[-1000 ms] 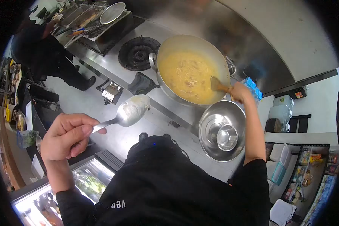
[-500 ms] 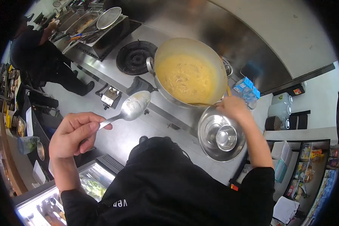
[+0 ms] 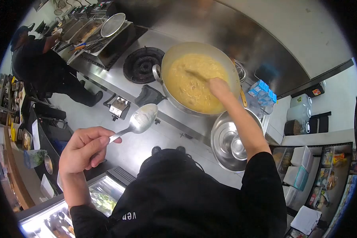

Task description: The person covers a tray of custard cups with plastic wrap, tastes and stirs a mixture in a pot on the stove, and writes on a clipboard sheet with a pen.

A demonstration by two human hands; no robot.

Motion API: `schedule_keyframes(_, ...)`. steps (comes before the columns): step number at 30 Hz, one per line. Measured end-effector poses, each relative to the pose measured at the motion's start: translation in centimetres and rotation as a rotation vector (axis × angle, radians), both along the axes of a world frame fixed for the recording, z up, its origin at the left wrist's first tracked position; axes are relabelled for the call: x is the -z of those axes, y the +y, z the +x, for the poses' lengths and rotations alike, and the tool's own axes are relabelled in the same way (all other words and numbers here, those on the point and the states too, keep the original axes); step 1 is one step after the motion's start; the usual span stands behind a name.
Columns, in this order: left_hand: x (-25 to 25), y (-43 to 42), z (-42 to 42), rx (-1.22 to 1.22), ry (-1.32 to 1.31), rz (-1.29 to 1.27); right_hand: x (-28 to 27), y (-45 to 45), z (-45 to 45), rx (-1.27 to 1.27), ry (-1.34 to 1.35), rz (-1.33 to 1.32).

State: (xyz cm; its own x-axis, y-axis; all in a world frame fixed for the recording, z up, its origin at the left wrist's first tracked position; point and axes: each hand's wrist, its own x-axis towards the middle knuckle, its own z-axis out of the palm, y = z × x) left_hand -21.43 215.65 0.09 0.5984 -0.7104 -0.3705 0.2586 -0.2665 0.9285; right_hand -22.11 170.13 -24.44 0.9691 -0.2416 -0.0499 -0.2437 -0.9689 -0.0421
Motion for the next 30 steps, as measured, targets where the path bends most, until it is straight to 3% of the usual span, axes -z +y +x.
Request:
schedule_keyframes(4,0.1,-0.7,0.0,0.022,0.009,-0.014,-3.7,2.7,-3.1,-0.062,0.081,0.045)
schedule_keyframes(6,0.2,-1.0,0.1,0.031,0.011,-0.027,-8.8,3.3,-5.0,0.037,0.315,0.002)
schedule_keyframes(11,0.5,-1.5,0.3,0.052,0.004,-0.041,-19.1,5.2,-11.4,0.020,0.412,-0.045)
schedule_keyframes(14,0.8,-2.7,-0.1,0.022,-0.009,-0.035,-13.7,4.9,-11.4,-0.002,0.379,-0.124)
schedule_keyframes(16,1.0,-3.5,-0.4,0.051,-0.025,-0.023,-10.5,5.2,-10.2,0.124,0.250,-0.072)
schedule_keyframes(18,1.3,-4.7,-0.8,0.086,-0.032,0.008,-7.3,4.8,-9.2,0.080,0.140,-0.075)
schedule_keyframes(20,3.9,-6.5,-1.0,0.143,-0.053,0.052,-4.7,4.7,-8.4,0.100,0.056,0.068)
schedule_keyframes(22,5.1,-8.9,-1.9,0.251,-0.059,0.224,-5.8,4.5,-8.6,0.207,0.105,0.274)
schedule_keyframes(24,8.6,-11.3,-3.3,0.357,0.002,0.243,-8.9,3.6,-11.3,0.277,-0.076,0.407)
schedule_keyframes(28,13.9,-17.0,-6.4,0.540,-0.033,0.253,-10.2,-1.4,-23.4,0.599,-0.468,0.179)
schedule_keyframes(29,15.4,-18.1,-6.9,0.554,0.004,0.259,-8.5,-2.0,-27.6,0.808,-0.372,0.087)
schedule_keyframes(30,16.6,-19.1,-7.3,0.573,0.002,0.254,-3.8,-3.0,-32.5,0.851,-0.480,-0.159)
